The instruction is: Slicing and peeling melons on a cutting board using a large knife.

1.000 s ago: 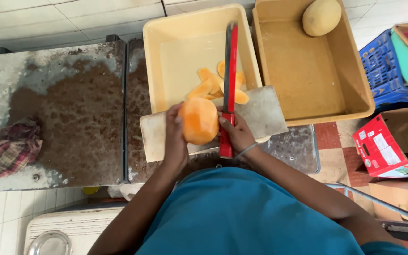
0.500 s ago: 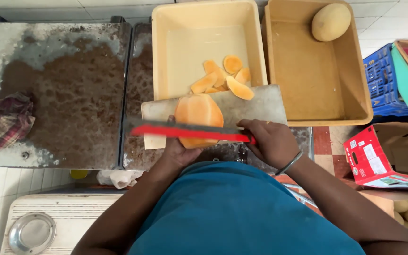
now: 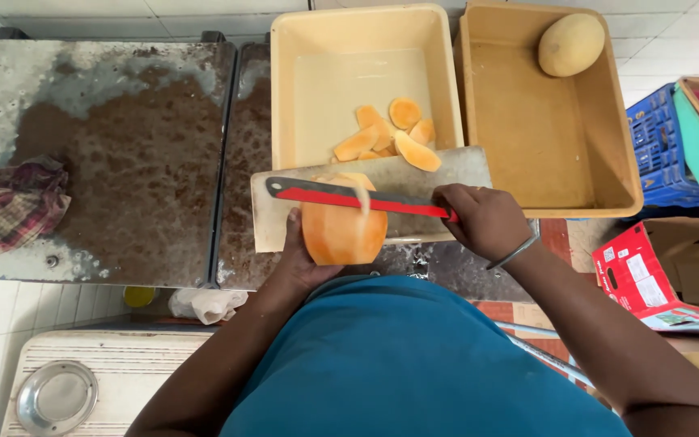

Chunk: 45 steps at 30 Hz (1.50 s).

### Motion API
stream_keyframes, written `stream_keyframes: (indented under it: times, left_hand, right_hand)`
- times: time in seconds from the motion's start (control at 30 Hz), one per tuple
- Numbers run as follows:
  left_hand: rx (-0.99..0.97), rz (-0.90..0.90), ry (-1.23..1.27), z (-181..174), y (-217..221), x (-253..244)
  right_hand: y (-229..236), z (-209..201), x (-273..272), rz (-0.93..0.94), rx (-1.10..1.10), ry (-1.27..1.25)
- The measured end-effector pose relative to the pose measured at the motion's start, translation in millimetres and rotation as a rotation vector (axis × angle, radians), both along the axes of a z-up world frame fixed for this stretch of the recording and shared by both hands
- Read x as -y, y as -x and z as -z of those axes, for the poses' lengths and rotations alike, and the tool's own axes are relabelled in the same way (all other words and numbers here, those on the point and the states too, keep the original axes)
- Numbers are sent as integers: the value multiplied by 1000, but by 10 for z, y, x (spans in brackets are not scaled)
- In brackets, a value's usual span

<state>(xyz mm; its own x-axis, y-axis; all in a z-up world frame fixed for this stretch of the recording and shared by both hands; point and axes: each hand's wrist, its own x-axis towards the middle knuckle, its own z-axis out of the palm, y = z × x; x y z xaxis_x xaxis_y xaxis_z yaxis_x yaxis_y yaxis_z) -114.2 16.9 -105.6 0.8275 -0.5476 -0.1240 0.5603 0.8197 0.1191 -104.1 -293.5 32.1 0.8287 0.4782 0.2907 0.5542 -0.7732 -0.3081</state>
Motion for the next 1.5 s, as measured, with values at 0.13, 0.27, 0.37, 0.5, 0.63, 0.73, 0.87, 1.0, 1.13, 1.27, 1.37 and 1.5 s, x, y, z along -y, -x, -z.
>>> stream_keyframes:
  times: [0.13,0.27,0.37,0.5,0.63,0.73,0.87,1.0,1.13,1.27,1.37,1.5]
  left_hand:
    - [30,32,-170,-205,-16,51]
    - [300,94,-153,-662,-26,94]
    - [363,73,-245,-464,-29,-3]
    - [249,31,-119,-388,-46,-116]
    - [368,-10,-224,-469,6,-151]
    - [288,15,-300,-82,-139,-159]
    - [480,66,-313,-816,-213,117]
    - [165,133,-500,-1125,-188,165]
    - [471,107,-530,-693,-225,-3]
    - [395,71,-322,-689,-206,-121]
    - [440,18,-457,-700,-257,-179]
    - [468,-58,-627,-1178,-224,-267]
  right_hand:
    - [76,-289,-248,-104,-25,-91]
    - [35,-110,-226,-76,-83,-51]
    - [-68,337,52,-39,-162,-122]
    - [-36,714,352,269,-389,47]
    - [116,461,239,295,-377,-65]
    - [203,61,-52,104,-204,-136]
    - [185,-430,-309,-73,-53,-118]
    - [129,-625,-418,-87,16,110]
    - [-4,-367,-168,-75,-35,26]
    - [-241,216,468,214,-241,220]
    - [-219,442,789,382,-338,342]
    - [-47,563,782,428,-368,43]
